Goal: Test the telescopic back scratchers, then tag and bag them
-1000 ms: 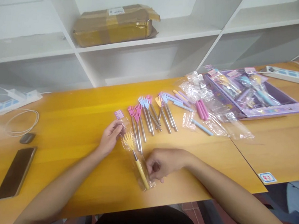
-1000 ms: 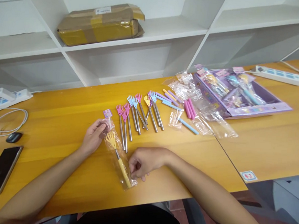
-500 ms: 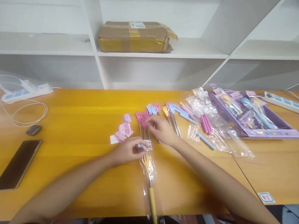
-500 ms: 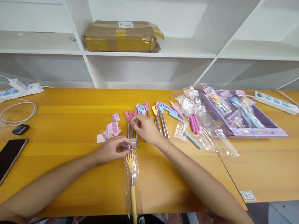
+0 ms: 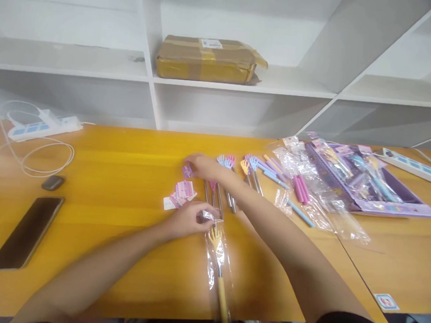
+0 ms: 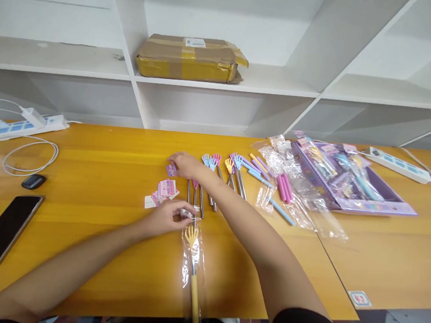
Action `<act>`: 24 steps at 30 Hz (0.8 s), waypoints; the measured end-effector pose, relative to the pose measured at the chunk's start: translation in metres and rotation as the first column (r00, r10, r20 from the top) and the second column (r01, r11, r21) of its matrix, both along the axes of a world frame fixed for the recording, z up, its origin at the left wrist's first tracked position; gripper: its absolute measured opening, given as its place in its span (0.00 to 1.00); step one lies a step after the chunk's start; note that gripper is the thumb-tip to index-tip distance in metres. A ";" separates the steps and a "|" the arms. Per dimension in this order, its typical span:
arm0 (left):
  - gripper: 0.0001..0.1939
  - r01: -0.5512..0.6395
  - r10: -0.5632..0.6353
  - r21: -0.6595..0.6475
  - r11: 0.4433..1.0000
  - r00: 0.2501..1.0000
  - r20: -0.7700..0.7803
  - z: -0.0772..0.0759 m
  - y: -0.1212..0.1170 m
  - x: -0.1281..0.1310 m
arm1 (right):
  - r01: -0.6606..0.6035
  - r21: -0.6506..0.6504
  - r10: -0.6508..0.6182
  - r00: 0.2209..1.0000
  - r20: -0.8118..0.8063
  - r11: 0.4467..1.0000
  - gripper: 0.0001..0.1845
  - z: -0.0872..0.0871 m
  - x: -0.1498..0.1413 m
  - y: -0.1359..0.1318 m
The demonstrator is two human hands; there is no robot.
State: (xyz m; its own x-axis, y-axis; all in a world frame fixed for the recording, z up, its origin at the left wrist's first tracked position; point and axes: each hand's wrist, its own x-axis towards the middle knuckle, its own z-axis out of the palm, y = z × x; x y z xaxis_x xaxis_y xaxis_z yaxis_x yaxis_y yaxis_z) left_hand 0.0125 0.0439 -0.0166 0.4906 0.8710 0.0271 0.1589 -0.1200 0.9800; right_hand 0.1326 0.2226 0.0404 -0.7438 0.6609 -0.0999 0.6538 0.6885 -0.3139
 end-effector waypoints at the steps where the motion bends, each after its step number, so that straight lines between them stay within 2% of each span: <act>1: 0.11 -0.004 0.004 0.000 1.000 1.000 -0.001 0.000 0.000 0.000 | 0.005 0.000 -0.005 1.000 0.024 1.000 0.31 0.000 -0.003 0.004; 6: 0.11 -0.006 0.006 -0.010 1.000 1.000 -0.010 -0.002 0.002 -0.001 | 0.041 -0.008 -0.040 0.988 0.149 0.999 0.29 0.004 -0.022 0.019; 9: 0.12 0.005 -0.005 -0.015 1.000 1.000 0.008 -0.003 0.003 -0.004 | 0.086 0.025 -0.089 0.981 0.175 0.996 0.24 0.009 -0.029 0.015; 11: 0.14 0.006 -0.005 -0.023 1.000 0.999 0.039 -0.004 0.004 -0.005 | 0.118 0.071 -0.127 0.981 0.145 0.991 0.16 0.015 -0.023 0.004; 14: 0.18 0.018 -0.013 -0.056 0.998 0.997 0.074 -0.002 0.006 -0.007 | 0.173 0.135 -0.183 0.981 0.068 0.976 0.07 0.028 0.007 -0.021; 17: 0.19 0.039 -0.033 -0.071 0.997 0.996 0.087 -0.001 0.008 -0.007 | 0.269 0.183 -0.256 0.963 -0.090 0.946 0.09 0.037 0.055 -0.059; 19: 0.19 0.047 -0.039 -0.069 0.997 0.994 0.105 -0.001 0.008 -0.007 | 0.348 0.101 -0.269 0.852 -0.448 0.932 0.06 0.034 0.086 -0.089; 21: 0.19 0.049 -0.039 -0.079 0.996 0.991 0.125 -0.001 0.009 -0.007 | 0.325 0.058 -0.194 0.690 -0.698 0.944 0.03 0.021 0.108 -0.119; 22: 0.19 0.048 -0.036 -0.089 0.995 0.990 0.135 -0.001 0.010 -0.007 | 0.315 0.105 -0.126 0.633 -0.764 0.943 0.02 0.012 0.115 -0.133; 24: 0.20 0.046 -0.029 -0.109 0.993 0.988 0.155 0.000 0.011 -0.008 | 0.301 0.294 0.057 0.605 -0.794 0.907 0.07 -0.008 0.122 -0.155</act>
